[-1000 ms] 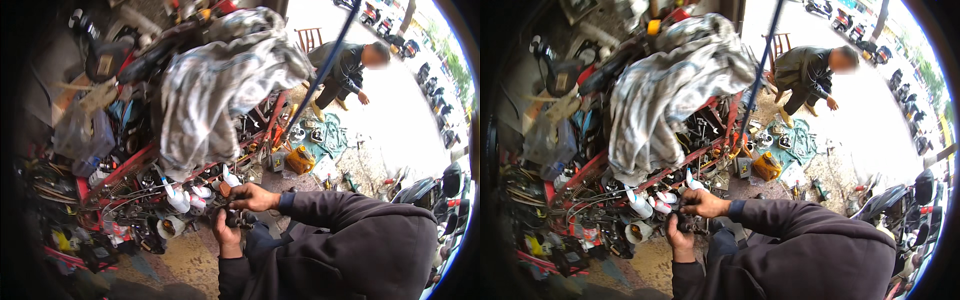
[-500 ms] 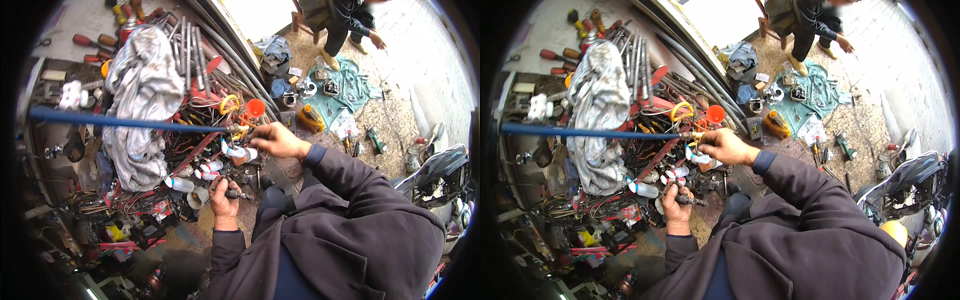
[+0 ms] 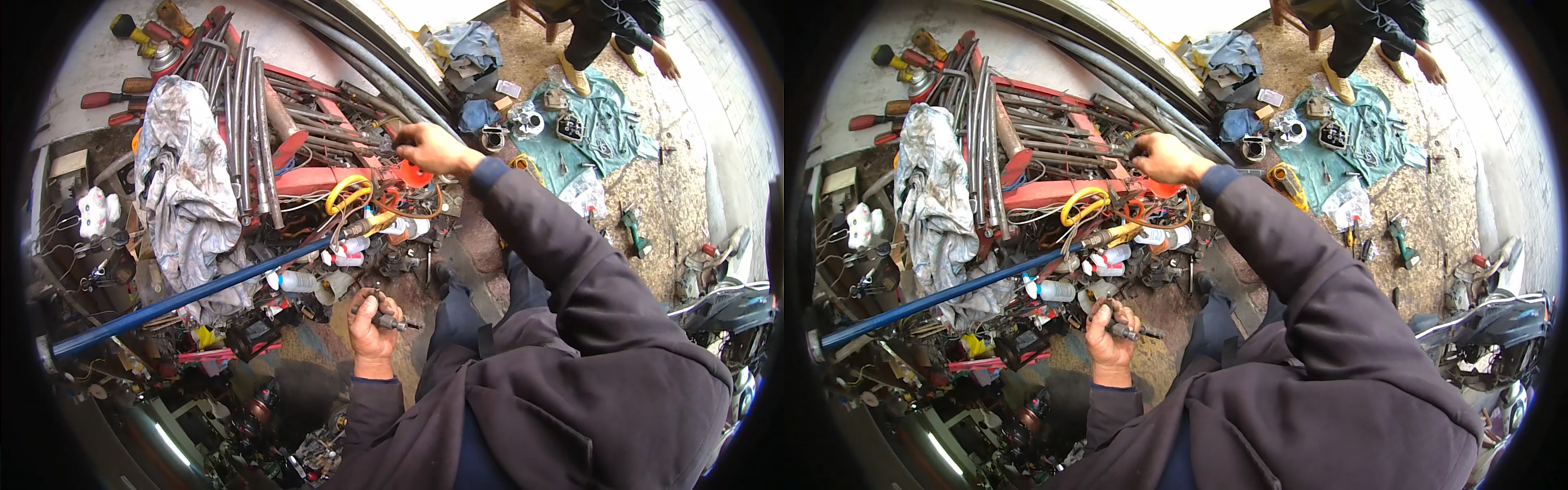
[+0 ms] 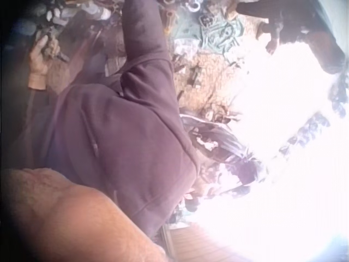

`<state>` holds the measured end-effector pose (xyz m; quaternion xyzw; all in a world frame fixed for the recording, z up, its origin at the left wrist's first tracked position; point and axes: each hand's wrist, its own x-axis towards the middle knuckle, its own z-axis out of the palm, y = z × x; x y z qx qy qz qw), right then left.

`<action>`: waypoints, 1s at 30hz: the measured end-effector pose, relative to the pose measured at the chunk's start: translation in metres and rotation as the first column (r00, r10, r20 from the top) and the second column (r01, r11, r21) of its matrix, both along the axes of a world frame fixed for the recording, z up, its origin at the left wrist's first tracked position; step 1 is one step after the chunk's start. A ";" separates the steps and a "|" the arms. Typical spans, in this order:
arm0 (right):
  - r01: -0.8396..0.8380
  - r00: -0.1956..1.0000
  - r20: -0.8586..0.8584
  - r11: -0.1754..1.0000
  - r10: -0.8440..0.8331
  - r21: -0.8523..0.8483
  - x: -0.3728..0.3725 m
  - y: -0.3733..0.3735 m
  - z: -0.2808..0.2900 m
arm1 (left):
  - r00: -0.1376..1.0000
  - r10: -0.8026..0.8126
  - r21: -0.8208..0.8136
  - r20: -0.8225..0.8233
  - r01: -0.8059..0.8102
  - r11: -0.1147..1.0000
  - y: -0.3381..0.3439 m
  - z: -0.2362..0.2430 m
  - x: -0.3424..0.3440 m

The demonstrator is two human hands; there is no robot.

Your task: The person sits on the ground and disassembles a scooter cable assembly. They remove the outer sheath, separate the inner cable, and then reassemble the components using pliers and a screwdriver.

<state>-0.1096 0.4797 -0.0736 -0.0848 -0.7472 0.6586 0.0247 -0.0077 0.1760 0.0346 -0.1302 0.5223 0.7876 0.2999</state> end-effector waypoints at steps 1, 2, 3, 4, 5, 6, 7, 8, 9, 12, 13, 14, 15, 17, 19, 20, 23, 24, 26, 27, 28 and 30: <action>-0.011 1.000 0.009 1.000 0.011 0.020 -0.013 -0.001 -0.004 | 1.000 -0.005 -0.009 -0.002 0.005 1.000 0.002 0.002 0.001; -0.021 0.991 0.127 0.990 0.039 -0.141 -0.023 -0.002 -0.009 | 1.000 -0.017 -0.007 -0.013 0.017 1.000 0.004 0.004 0.002; -0.022 0.978 0.199 0.977 0.066 -0.212 -0.033 -0.003 -0.014 | 0.999 -0.024 -0.011 -0.021 0.024 1.000 0.005 0.006 0.001; -0.020 0.983 0.175 0.988 0.047 -0.153 -0.040 -0.007 -0.018 | 0.999 -0.013 -0.032 -0.033 0.012 0.999 0.006 0.007 0.002; 0.001 0.979 0.201 0.994 0.021 -0.106 -0.047 -0.008 -0.022 | 0.999 -0.019 -0.031 -0.037 0.017 0.999 0.007 0.009 0.001; 0.038 0.988 0.154 0.994 -0.021 -0.104 -0.049 -0.009 -0.026 | 0.999 -0.022 -0.032 -0.038 0.021 0.999 0.007 0.009 0.001; 0.059 0.995 0.091 0.992 -0.049 -0.112 -0.054 -0.008 -0.028 | 0.998 -0.028 -0.009 -0.053 0.028 1.000 0.006 0.009 0.001; 0.071 0.996 0.056 0.989 -0.065 -0.128 -0.059 -0.007 -0.030 | 0.999 -0.009 -0.014 -0.042 0.008 1.000 0.006 0.009 0.001; 0.083 0.995 0.061 0.984 -0.074 -0.157 -0.064 -0.007 -0.031 | 1.000 0.007 -0.050 -0.028 -0.008 0.999 0.006 0.007 0.001; -0.015 1.000 0.002 0.995 0.016 -0.098 -0.078 -0.001 -0.034 | 1.000 0.019 -0.080 -0.018 -0.021 0.997 0.006 0.001 0.000; -0.027 1.000 -0.004 0.998 0.027 -0.064 -0.082 0.000 -0.034 | 1.000 0.022 -0.087 -0.008 -0.023 0.996 0.007 0.000 0.000; -0.048 0.999 -0.018 0.996 0.047 -0.081 -0.085 0.000 -0.035 | 1.000 0.020 -0.080 -0.007 -0.021 0.997 0.008 -0.002 -0.001; -0.054 0.998 -0.024 0.995 0.052 -0.087 -0.087 -0.001 -0.036 | 1.000 0.031 -0.108 -0.001 -0.031 0.994 0.009 -0.004 -0.002; -0.081 0.996 -0.031 0.992 0.078 -0.099 -0.091 -0.003 -0.037 | 0.999 0.044 -0.128 -0.008 -0.044 0.991 0.011 -0.006 -0.003; -0.124 0.992 -0.054 0.983 0.117 -0.138 -0.091 -0.006 -0.038 | 0.999 0.053 -0.155 -0.006 -0.054 0.986 0.012 -0.009 -0.005; -0.152 0.987 -0.079 0.979 0.142 -0.139 -0.091 -0.008 -0.038 | 0.999 0.049 -0.152 -0.014 -0.051 0.987 0.013 -0.010 -0.005; -0.177 0.984 -0.056 0.969 0.170 -0.174 -0.094 -0.012 -0.035 | 0.999 0.030 -0.136 -0.025 -0.033 0.990 0.012 -0.013 -0.007; -0.178 0.984 -0.020 0.958 0.178 -0.223 -0.095 -0.013 -0.033 | 0.999 0.034 -0.143 -0.024 -0.037 0.989 0.012 -0.014 -0.007; -0.222 0.972 0.017 0.938 0.235 -0.265 -0.100 -0.015 -0.030 | 0.999 0.043 -0.156 -0.024 -0.046 0.987 0.010 -0.015 -0.008; -0.256 0.963 0.010 0.926 0.270 -0.279 -0.103 -0.016 -0.029 | 0.998 0.052 -0.162 -0.019 -0.054 0.985 0.009 -0.015 -0.008; -0.294 0.951 0.006 0.910 0.309 -0.292 -0.107 -0.017 -0.027 | 0.998 0.061 -0.168 -0.013 -0.063 0.984 0.007 -0.014 -0.008; -0.342 0.931 -0.018 0.851 0.365 -0.398 -0.113 -0.020 -0.023 | 0.998 0.068 -0.171 -0.008 -0.068 0.983 0.004 -0.013 -0.008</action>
